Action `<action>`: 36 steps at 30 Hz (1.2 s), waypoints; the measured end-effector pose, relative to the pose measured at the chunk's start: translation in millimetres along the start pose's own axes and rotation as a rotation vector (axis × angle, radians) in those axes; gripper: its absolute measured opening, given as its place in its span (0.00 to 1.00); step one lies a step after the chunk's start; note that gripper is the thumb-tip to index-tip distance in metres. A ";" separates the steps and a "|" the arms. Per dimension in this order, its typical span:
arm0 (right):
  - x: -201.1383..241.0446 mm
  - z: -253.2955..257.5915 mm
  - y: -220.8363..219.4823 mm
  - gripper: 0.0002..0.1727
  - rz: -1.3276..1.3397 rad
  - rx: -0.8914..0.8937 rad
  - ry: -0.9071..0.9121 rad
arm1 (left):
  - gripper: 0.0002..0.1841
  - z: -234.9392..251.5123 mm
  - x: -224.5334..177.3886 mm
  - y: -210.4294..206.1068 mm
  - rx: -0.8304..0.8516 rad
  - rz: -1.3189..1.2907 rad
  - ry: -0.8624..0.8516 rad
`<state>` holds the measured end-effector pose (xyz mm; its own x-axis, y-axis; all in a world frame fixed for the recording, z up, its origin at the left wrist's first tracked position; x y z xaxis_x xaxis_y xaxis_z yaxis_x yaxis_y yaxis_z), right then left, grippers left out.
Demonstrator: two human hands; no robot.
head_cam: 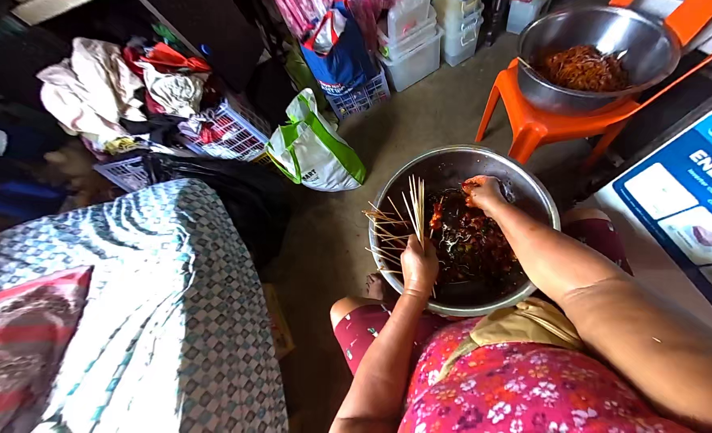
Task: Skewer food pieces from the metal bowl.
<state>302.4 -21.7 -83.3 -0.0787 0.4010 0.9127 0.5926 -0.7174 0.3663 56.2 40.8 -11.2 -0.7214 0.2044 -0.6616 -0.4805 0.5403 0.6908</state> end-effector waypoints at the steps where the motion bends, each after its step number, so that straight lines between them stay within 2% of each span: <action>1: -2.2 2.6 1.0 0.16 -0.144 0.036 0.035 | 0.13 0.4 0.4 -0.5 0.003 0.001 0.001; 4: -11.5 -1.3 -9.6 0.20 -0.570 0.325 0.051 | 0.13 2.2 1.7 -2.1 0.013 0.002 0.002; 6: -16.0 -8.6 -21.4 0.23 -0.734 0.495 0.052 | 0.12 2.4 1.5 -2.7 0.018 0.005 0.005; 9: -20.9 -6.8 -28.9 0.15 -0.748 0.520 0.072 | 0.12 2.2 1.6 -3.3 0.020 0.011 0.012; 13: -22.0 7.4 -22.8 0.13 -0.500 0.369 0.088 | 0.13 2.5 2.0 -1.9 0.009 0.006 0.011; 15: -18.3 9.2 -18.2 0.11 -0.263 0.247 0.097 | 0.12 2.6 1.9 -2.1 0.009 0.004 0.004; 19: 5.6 -11.2 -18.6 0.14 0.336 0.168 -0.109 | 0.12 1.4 -0.4 -1.7 0.039 -0.012 -0.003; 21: 9.7 -16.3 -22.7 0.17 0.533 0.161 -0.187 | 0.13 1.5 0.4 -3.1 0.058 -0.025 -0.012; 28: 1.5 -15.3 -32.7 0.19 0.753 0.215 -0.220 | 0.13 1.4 0.0 -5.2 0.085 -0.013 -0.022; 32: 2.3 -17.6 -34.8 0.14 0.876 0.217 -0.214 | 0.14 1.3 -1.4 -5.3 0.102 0.028 -0.013; 34: 8.0 -20.7 -33.7 0.11 0.891 0.209 -0.259 | 0.14 1.1 -1.7 -5.0 0.104 0.042 -0.010; 36: 11.2 -22.2 -33.3 0.14 0.861 0.193 -0.267 | 0.13 1.0 -1.7 -5.2 0.104 0.050 -0.011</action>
<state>264.0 -6.0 -81.2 0.6250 -0.0915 0.7752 0.4862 -0.7313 -0.4783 60.5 38.4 -13.9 -0.7375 0.2420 -0.6305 -0.3889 0.6110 0.6895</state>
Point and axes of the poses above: each hand's wrist, its own z-axis towards the middle knuckle, its own y-axis out of the back of the hand, x = y × z, the point moved 5 cm from there along z, towards the middle knuckle, and after that the axes turned 11 degrees about y, right-handed, at the moved point
